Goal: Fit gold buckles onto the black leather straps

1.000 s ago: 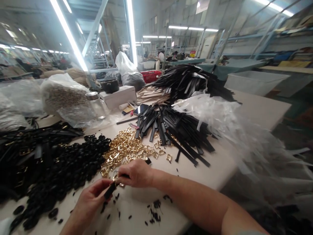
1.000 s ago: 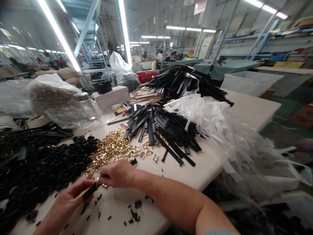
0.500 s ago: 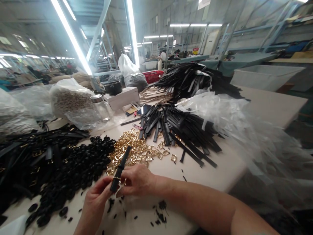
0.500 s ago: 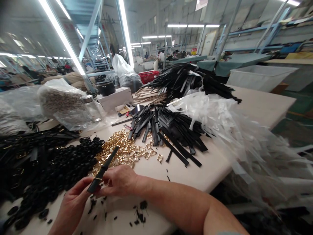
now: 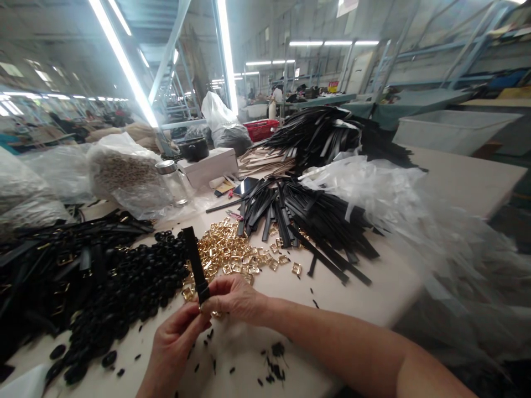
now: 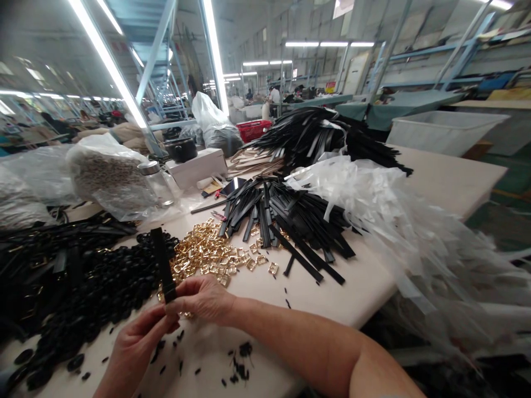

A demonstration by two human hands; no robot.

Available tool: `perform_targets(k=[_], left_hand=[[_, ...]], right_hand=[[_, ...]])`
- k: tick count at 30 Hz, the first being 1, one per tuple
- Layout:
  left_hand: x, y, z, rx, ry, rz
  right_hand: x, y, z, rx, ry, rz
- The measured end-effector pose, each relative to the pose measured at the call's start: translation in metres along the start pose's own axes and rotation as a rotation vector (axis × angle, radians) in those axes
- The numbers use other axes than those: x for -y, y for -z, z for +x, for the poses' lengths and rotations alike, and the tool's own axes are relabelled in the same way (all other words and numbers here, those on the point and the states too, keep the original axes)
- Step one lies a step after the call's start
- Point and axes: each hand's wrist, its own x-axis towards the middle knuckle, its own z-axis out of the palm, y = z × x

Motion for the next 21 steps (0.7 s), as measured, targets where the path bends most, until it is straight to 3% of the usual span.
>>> perform_targets(k=[4,9,13,17,21], left_hand=[[-0.003,-0.002,-0.002,0.013,-0.019,0.015],[-0.005,0.003,0.001,-0.159,-0.039,-0.086],[-0.006,0.004,0.0,-0.112,-0.033,-0.102],[-0.009,0.006,-0.001,-0.092,-0.033,-0.039],[-0.011,0.008,0.002,-0.12,-0.031,-0.027]], right_hand=[[-0.001,0.005,0.001,-0.028,0.059,-0.187],[0.003,0.011,0.0,-0.084,0.332,-0.918],[0.005,0.008,-0.004,0.036,0.394,-1.283],[0.005,0.007,-0.006,0.065,0.331,-1.278],[0.001,0.01,-0.004,0.169,0.173,-0.903]])
